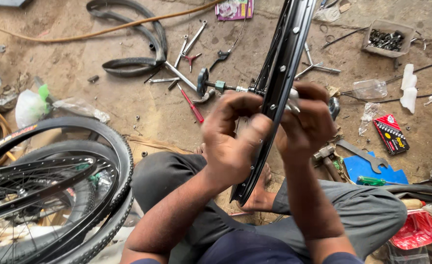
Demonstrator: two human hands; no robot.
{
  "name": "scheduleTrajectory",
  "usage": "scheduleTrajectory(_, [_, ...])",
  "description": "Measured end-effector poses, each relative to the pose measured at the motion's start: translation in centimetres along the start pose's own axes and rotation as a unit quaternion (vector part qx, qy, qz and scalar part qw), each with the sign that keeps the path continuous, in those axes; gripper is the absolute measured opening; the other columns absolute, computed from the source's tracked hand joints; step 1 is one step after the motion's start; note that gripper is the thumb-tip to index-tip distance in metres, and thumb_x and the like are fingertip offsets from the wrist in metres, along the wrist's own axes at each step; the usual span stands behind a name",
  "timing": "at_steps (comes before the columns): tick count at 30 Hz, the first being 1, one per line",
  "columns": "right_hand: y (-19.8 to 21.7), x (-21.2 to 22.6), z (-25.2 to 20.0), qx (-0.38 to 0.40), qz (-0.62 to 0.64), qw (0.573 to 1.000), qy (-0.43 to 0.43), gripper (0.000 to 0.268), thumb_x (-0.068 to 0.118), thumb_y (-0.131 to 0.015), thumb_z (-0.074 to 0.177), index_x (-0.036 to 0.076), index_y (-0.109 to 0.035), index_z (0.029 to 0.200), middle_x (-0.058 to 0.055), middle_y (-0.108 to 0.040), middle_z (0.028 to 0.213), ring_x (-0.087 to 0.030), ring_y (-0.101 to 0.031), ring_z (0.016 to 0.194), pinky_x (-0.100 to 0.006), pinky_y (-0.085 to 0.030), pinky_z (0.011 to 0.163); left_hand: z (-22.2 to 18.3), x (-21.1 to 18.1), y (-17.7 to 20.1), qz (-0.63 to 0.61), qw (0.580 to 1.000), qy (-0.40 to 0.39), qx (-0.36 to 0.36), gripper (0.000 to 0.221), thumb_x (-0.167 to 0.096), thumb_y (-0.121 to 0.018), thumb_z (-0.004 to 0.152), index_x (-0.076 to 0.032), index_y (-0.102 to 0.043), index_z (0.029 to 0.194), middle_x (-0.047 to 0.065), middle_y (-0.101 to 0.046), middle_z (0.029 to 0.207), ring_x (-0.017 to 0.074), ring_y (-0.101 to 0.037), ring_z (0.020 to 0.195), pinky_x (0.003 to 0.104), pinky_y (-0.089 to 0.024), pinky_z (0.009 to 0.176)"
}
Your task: The person threads spokes through a bicycle wheel rim by hand, turns the wheel to reach different sections, and places small metal components into the rim holes while the wheel is mounted on a stand.
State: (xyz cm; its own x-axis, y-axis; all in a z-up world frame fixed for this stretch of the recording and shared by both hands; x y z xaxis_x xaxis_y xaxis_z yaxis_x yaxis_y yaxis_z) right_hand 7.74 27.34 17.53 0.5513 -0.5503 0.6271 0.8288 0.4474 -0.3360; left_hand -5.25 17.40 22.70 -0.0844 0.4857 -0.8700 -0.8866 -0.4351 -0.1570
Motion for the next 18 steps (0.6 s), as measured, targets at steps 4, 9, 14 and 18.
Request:
scheduleTrajectory(4, [-1.3,1.9,-1.5,0.03,-0.213,0.97,0.109,0.016,0.008,-0.076,0.098,0.0,-0.064,0.105,-0.017,-0.068,0.12,-0.023,-0.068,0.106,-0.034,-0.057,0.089,0.4,-2.6,-0.2,0.171,0.982,-0.051,0.054,0.038,-0.008,-0.062,0.105,0.003,-0.054,0.14,0.015,-0.065,0.123,0.0219,-0.069,0.107,0.032,-0.058,0.098])
scheduleTrajectory(9, [0.8,-3.5,-2.4,0.069,-0.13,0.988,-0.046,0.013,0.002,-0.073,0.097,-0.002,-0.069,0.109,-0.014,-0.072,0.107,-0.014,-0.067,0.087,-0.026,-0.053,0.075,0.2,-2.5,-0.6,0.251,0.965,-0.051,0.056,0.034,-0.01,-0.06,0.111,0.003,-0.053,0.141,0.019,-0.065,0.131,0.031,-0.065,0.123,0.037,-0.053,0.108])
scheduleTrajectory(14, [0.6,-3.4,-2.6,0.079,0.094,0.987,-0.1,0.015,0.004,-0.075,0.098,-0.003,-0.072,0.11,-0.017,-0.072,0.112,-0.017,-0.07,0.093,-0.027,-0.057,0.08,-0.1,-2.3,-0.7,0.248,0.966,-0.058,0.039,0.029,-0.013,-0.059,0.113,0.0,-0.058,0.138,0.017,-0.065,0.136,0.0294,-0.064,0.129,0.036,-0.051,0.114])
scheduleTrajectory(18, [-0.7,-1.4,-2.0,0.073,0.103,0.991,-0.04,0.019,0.005,-0.079,0.099,-0.002,-0.073,0.115,-0.017,-0.07,0.116,-0.018,-0.068,0.1,-0.026,-0.055,0.086,-0.1,-1.8,-0.8,0.189,0.98,-0.053,0.025,0.029,-0.02,-0.056,0.118,0.0,-0.06,0.138,0.015,-0.067,0.136,0.0277,-0.065,0.131,0.035,-0.052,0.115])
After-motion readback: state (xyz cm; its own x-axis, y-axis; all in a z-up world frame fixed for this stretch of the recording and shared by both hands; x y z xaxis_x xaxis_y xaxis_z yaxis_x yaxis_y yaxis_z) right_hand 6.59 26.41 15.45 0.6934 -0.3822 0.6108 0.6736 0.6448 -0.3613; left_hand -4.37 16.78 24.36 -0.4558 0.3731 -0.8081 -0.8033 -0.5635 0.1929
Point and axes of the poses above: each hand's wrist, its own z-axis towards the middle knuckle, its own y-axis out of the back of the hand, x = y × z, the point moved 8 cm from there along z, towards the middle knuckle
